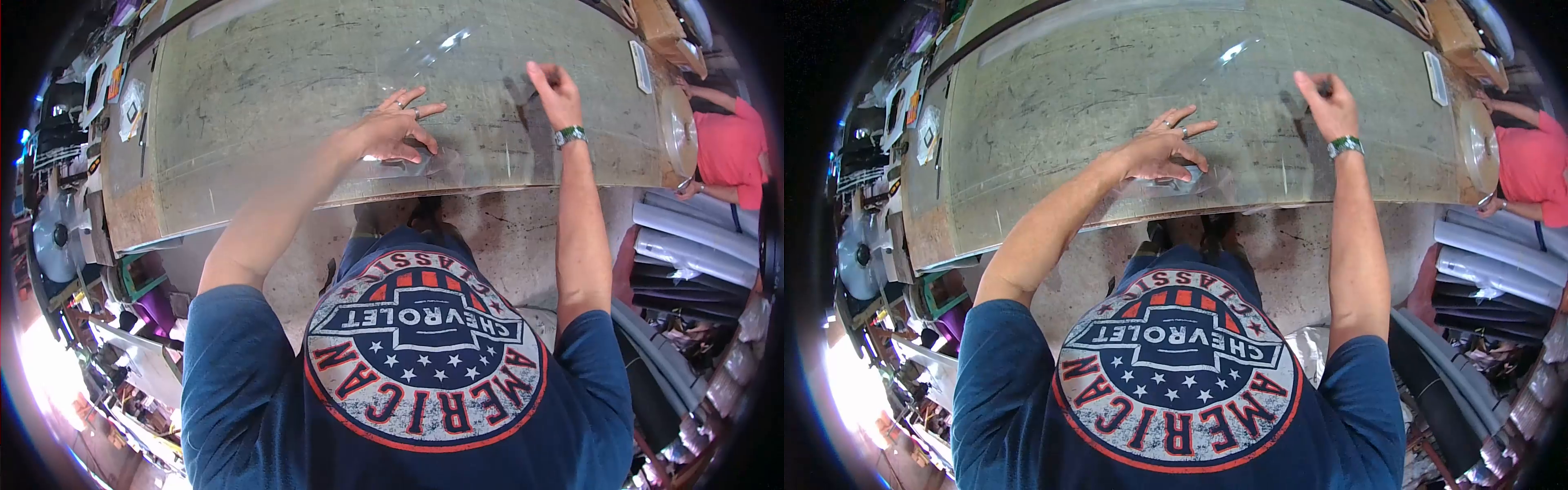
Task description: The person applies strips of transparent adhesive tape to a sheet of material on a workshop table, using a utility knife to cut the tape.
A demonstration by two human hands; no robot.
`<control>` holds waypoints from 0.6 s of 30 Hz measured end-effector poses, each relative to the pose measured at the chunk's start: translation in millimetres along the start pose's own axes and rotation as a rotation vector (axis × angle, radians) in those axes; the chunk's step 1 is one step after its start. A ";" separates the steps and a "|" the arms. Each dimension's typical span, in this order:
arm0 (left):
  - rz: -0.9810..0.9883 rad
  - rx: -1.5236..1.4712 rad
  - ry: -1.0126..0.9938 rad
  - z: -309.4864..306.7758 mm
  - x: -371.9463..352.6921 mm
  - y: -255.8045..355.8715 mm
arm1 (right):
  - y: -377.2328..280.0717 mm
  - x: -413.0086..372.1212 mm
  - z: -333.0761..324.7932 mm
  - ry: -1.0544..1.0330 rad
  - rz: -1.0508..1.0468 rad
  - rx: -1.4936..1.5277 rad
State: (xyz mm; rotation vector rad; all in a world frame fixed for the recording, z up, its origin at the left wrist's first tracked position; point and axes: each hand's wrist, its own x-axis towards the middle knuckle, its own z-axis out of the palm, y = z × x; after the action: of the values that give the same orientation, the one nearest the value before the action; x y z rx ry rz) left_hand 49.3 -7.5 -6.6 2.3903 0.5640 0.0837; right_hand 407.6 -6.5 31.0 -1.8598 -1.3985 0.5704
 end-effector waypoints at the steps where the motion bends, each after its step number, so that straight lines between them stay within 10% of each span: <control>1: 0.001 -0.004 0.003 0.3 -0.6 0.5 | 4.6 -11.8 -5.5 0.064 0.064 0.076; 10: -0.016 0.009 -0.020 0.3 1.1 0.5 | 37.2 -79.3 -12.6 0.068 0.562 0.361; 18: 0.011 0.020 0.001 5.8 0.6 -6.2 | -103.0 -231.5 17.0 -0.188 0.231 0.369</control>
State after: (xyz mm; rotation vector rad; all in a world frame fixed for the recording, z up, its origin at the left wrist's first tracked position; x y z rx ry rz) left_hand 48.7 -6.5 -15.1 2.4131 0.5546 0.0839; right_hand 259.2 -206.2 81.8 -1.7062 -1.1058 1.0670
